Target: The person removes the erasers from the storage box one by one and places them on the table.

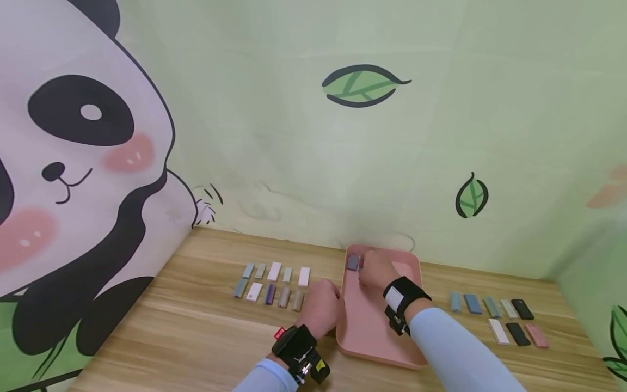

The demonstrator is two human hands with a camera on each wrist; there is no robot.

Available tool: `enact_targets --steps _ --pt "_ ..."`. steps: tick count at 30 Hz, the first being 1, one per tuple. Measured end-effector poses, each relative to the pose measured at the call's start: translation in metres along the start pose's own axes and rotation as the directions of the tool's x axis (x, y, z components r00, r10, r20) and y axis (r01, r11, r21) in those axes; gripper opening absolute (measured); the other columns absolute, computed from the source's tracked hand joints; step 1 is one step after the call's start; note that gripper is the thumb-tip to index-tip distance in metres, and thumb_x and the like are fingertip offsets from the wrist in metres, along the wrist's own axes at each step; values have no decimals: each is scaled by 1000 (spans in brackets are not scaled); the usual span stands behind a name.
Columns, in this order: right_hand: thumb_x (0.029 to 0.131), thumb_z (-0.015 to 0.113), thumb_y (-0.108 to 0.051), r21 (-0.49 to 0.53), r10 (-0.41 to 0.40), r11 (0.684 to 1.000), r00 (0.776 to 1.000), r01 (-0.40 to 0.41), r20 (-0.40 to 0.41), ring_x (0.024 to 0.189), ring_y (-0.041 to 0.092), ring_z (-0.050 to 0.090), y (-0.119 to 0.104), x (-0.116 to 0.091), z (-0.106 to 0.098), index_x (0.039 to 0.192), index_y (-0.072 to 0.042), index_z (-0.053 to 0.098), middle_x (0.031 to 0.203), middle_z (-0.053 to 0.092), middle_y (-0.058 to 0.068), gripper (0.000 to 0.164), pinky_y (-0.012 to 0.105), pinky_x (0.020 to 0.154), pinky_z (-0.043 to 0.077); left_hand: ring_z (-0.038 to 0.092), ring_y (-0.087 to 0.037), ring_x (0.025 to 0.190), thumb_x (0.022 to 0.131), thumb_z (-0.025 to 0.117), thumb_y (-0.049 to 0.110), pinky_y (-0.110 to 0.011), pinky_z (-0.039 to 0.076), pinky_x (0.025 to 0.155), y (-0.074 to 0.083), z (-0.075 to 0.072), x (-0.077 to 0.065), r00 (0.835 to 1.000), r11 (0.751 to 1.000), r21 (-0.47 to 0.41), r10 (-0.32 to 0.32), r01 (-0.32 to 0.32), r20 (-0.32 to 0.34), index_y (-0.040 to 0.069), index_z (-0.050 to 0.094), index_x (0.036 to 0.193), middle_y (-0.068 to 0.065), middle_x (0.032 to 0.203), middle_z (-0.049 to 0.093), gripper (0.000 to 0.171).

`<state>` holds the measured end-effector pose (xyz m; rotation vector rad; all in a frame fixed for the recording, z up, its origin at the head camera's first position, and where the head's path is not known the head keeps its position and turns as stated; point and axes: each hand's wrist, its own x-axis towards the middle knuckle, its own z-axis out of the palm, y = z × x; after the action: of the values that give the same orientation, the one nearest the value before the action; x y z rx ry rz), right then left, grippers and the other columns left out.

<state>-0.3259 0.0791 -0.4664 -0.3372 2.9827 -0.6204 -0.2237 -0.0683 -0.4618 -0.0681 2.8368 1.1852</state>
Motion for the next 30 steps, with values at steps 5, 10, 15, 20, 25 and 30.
enact_targets --steps 5,10,15,20,25,30 --pt "80 58 -3 5 -6 1000 1000 6 12 48 16 33 -5 -14 -6 63 -7 53 55 27 0 18 26 45 27 47 -14 42 89 58 14 -26 32 37 0 3 1 1000 1000 8 4 -4 -6 12 61 57 2 49 48 31" --pt "80 61 -3 50 24 998 998 -27 52 46 15 29 -2 -17 -7 56 -8 51 52 24 -1 26 26 44 25 50 -15 46 88 60 15 -28 36 40 -1 5 3 1000 1000 14 -7 7 -9 12 63 61 0 55 55 27" --pt "80 67 -7 91 43 995 995 -51 90 48 16 40 -1 -22 -9 70 -5 65 51 33 0 10 26 46 31 51 -16 47 88 59 14 -28 37 41 -1 5 3 999 999 -4 -35 35 6 11 64 63 -2 57 55 25" --pt "80 67 -8 136 39 989 994 -53 99 48 15 40 4 -30 -18 68 -3 63 53 38 0 13 26 46 32 52 -17 49 88 60 13 -28 38 42 0 5 1 998 998 -16 -63 63 20 10 65 67 -2 59 57 23" --pt "77 72 -15 29 -11 999 1000 12 -19 65 14 56 12 -38 -34 82 -5 69 74 64 1 12 30 61 48 53 -17 51 87 60 13 -28 39 43 2 4 2 998 998 11 -66 66 6 10 65 66 -2 61 57 22" --pt "76 73 -10 95 36 995 999 -34 -26 80 21 59 26 -46 -55 101 2 65 96 66 13 29 35 73 53 51 -16 49 87 60 13 -28 38 42 2 4 3 999 999 25 -42 42 -6 12 61 61 -1 58 55 26"
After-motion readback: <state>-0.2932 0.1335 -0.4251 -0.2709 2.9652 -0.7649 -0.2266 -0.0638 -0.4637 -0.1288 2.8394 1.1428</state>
